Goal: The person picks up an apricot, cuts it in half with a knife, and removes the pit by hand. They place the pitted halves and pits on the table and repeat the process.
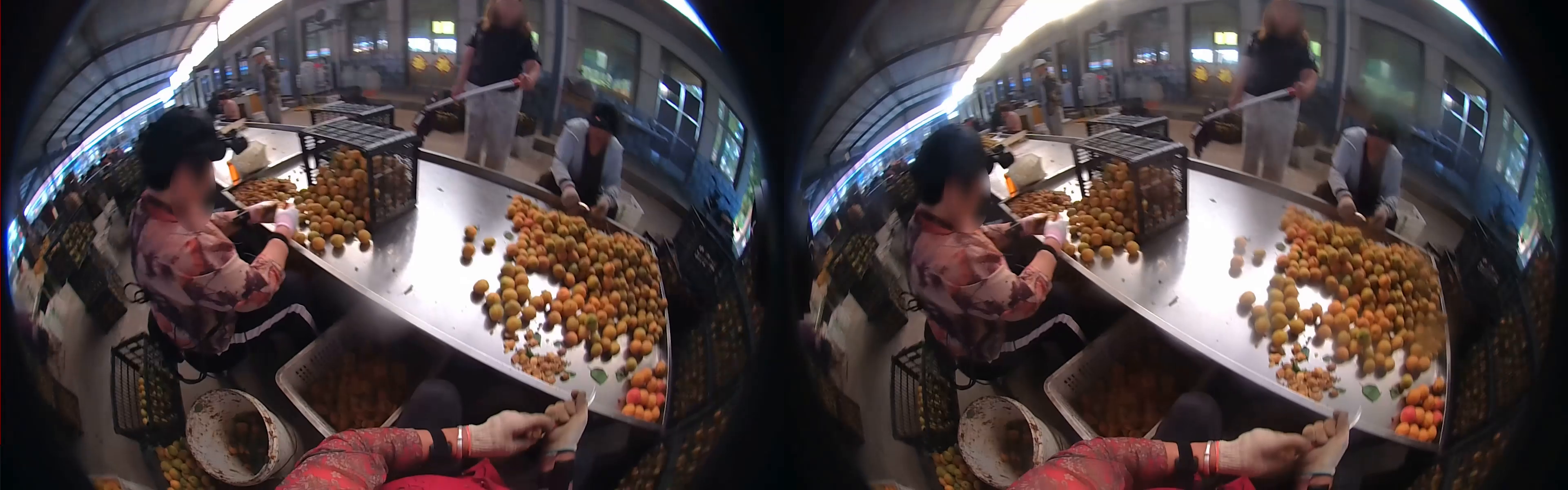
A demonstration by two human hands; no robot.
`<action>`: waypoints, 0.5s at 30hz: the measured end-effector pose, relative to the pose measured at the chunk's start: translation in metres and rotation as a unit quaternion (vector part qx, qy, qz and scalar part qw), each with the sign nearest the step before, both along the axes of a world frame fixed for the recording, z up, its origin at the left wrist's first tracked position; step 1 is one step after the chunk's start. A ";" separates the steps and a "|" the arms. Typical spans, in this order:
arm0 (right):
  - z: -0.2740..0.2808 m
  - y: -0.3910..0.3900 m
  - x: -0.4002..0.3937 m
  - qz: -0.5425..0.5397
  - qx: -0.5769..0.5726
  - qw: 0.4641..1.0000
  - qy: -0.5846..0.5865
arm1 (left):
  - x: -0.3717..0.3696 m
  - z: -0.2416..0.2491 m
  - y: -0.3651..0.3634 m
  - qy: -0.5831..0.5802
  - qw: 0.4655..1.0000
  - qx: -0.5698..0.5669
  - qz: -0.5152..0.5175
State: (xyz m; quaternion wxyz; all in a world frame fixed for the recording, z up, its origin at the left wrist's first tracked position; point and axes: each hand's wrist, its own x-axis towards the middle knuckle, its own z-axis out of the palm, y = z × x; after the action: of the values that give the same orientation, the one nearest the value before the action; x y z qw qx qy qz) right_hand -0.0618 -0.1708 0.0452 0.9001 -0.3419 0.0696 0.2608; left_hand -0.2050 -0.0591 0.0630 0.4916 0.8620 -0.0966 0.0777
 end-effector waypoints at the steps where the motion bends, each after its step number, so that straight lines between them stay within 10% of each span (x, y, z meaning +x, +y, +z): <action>1: 0.021 0.006 -0.008 -0.002 0.011 1.000 0.021 | -0.002 0.000 -0.003 0.002 0.982 -0.183 0.039; 6: 0.043 -0.004 -0.016 -0.011 0.010 1.000 -0.024 | 0.003 0.003 0.001 0.129 0.797 -0.586 0.069; 11: 0.033 -0.024 -0.033 0.152 -0.296 0.887 -0.320 | -0.001 0.011 0.004 0.149 0.827 -0.538 0.069; 15: 0.043 -0.023 -0.035 0.246 -0.213 0.912 -0.249 | 0.005 -0.003 0.002 0.134 0.837 -0.531 -0.005</action>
State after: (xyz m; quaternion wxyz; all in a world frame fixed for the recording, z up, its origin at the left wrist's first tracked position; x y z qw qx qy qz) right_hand -0.0968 -0.1942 0.0884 0.7014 -0.5856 -0.1890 0.3596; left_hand -0.1999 -0.0566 0.0597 0.8821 0.4706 0.0216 -0.0013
